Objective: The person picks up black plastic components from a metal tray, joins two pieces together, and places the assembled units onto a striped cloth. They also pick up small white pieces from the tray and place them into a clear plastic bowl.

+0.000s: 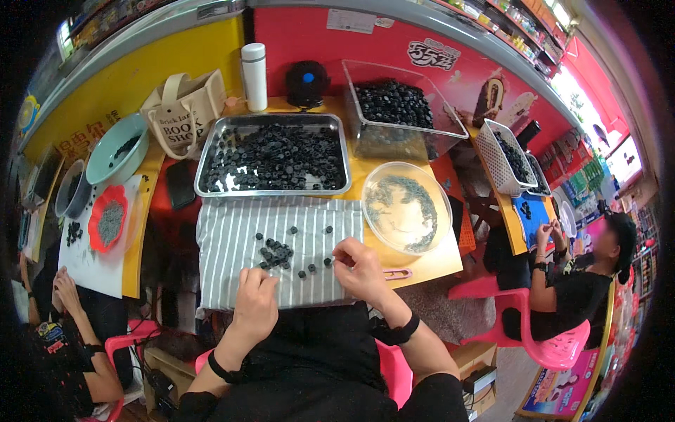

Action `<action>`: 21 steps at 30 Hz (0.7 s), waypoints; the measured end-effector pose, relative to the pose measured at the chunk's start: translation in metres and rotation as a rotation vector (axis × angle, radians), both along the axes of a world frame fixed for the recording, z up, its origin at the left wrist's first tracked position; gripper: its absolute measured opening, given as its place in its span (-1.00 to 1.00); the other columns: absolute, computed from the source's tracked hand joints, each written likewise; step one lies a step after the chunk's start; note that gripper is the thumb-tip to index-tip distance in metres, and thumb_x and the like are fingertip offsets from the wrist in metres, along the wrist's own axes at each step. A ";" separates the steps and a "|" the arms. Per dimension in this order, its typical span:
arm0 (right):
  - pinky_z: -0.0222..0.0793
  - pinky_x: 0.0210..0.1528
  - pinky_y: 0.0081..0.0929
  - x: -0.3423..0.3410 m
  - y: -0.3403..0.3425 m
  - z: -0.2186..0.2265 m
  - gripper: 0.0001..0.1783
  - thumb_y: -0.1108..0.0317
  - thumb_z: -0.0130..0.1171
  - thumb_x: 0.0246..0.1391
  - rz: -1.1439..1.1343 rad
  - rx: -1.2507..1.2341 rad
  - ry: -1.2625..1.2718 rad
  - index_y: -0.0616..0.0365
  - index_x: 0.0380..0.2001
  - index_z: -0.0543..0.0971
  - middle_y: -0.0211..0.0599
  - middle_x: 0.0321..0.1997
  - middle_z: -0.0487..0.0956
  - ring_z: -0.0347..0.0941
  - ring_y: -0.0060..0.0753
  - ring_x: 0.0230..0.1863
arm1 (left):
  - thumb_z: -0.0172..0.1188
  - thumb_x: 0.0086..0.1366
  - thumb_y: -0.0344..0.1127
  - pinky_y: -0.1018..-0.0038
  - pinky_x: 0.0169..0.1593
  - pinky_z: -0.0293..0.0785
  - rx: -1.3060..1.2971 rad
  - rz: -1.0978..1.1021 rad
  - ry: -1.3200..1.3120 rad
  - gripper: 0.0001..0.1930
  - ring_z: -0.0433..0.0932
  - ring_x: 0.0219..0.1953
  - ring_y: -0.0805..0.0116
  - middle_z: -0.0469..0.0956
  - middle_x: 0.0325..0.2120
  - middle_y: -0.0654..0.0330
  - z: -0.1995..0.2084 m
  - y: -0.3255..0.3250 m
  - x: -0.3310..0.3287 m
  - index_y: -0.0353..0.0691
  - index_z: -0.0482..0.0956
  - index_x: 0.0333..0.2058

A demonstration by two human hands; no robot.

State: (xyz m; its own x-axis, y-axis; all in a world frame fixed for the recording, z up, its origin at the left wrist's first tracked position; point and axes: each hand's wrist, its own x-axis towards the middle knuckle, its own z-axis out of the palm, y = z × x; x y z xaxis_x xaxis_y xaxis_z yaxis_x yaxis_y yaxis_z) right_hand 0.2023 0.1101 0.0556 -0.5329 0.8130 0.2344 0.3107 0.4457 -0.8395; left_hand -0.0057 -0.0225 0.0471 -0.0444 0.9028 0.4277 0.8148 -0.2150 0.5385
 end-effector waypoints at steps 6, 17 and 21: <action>0.38 -0.47 -0.47 -0.009 0.002 -0.013 -0.87 0.59 0.15 -0.12 -0.114 -0.011 -0.089 0.25 -0.42 0.47 -0.21 -0.52 0.49 0.45 -0.35 -0.53 | 0.21 0.16 -0.54 0.52 -0.20 0.35 -0.170 0.021 -0.758 -0.81 0.44 -0.31 0.34 0.44 -0.35 0.16 0.013 -0.003 -0.010 -0.38 0.59 -0.21; 0.32 -0.39 -0.10 -0.027 0.003 0.010 -0.84 0.59 0.11 -0.23 0.175 0.508 -0.407 0.22 -0.46 0.44 -0.13 -0.52 0.40 0.41 0.04 -0.39 | 0.10 0.26 -0.56 0.62 -0.11 0.34 -0.217 -0.074 -1.617 -0.80 0.47 -0.22 0.56 0.59 -0.24 0.22 0.005 -0.001 -0.021 -0.37 0.60 -0.16; 0.33 -0.38 -0.13 -0.019 0.009 0.001 -0.86 0.59 0.15 -0.18 0.156 0.429 -0.307 0.21 -0.45 0.50 -0.15 -0.49 0.43 0.41 0.02 -0.40 | 0.09 0.26 -0.57 0.58 -0.10 0.38 -0.214 -0.110 -1.668 -0.81 0.50 -0.22 0.50 0.60 -0.22 0.17 0.004 0.001 -0.025 -0.39 0.59 -0.16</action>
